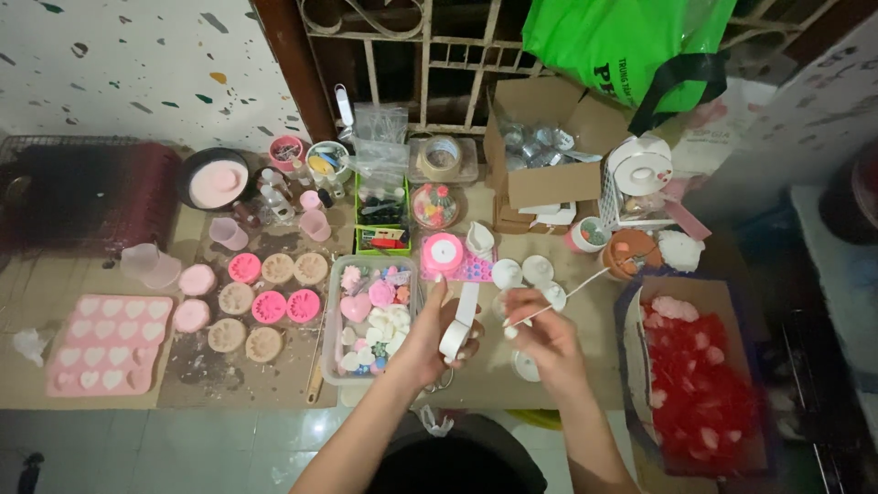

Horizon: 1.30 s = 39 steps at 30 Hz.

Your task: Prepare wicks, select molds, and assemble candle components for pouring.

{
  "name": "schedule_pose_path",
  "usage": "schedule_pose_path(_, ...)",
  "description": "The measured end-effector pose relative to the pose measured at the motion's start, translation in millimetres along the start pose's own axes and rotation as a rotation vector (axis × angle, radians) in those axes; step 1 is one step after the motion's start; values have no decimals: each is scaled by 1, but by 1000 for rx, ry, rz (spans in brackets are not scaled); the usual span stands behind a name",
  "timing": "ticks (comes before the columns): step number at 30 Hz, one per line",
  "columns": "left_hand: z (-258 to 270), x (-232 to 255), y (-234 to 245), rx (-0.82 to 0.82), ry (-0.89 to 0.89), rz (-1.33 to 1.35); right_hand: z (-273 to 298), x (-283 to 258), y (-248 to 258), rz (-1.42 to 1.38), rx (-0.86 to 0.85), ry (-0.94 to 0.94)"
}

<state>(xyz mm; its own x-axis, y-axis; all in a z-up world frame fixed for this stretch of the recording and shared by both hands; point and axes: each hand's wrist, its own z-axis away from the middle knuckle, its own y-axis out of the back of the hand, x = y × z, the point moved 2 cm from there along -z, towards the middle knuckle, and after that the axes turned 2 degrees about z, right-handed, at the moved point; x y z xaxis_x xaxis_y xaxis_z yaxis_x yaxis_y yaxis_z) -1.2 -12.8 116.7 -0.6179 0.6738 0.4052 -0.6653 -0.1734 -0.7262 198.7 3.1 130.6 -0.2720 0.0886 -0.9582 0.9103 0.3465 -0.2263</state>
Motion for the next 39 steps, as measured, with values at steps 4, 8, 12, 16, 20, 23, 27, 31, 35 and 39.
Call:
schedule_pose_path(4, -3, 0, -6, 85, -34, -230, -1, -5, -18, 112, -188, -120)
schedule_pose_path(8, 0, -7, -3, -77, -86, -234, -3, 17, -15, 200, -242, -22)
schedule_pose_path(12, 19, -2, -9, -204, -191, -295, -8, 20, -8, -34, 68, -234)
schedule_pose_path(16, 14, -10, 5, -268, -293, -267, -8, 25, 0, -238, 153, -306)
schedule_pose_path(20, 48, 9, -22, -225, -384, -263, -9, 19, 6, -312, 200, -237)
schedule_pose_path(23, 68, 18, -39, -236, -441, -286, -8, 3, -2, -331, 199, -154)
schedule_pose_path(27, 75, 19, -45, -254, -427, -262, -8, -16, -20, -236, 195, -49)
schedule_pose_path(31, 78, 19, -48, -253, -454, -250, -6, -25, -28, -60, 213, 45)
schedule_pose_path(35, 79, 17, -49, -243, -452, -261, -2, -29, -32, 77, 214, 124)
schedule_pose_path(39, 79, 16, -49, -253, -456, -243, -2, -31, -35, 131, 239, 133)
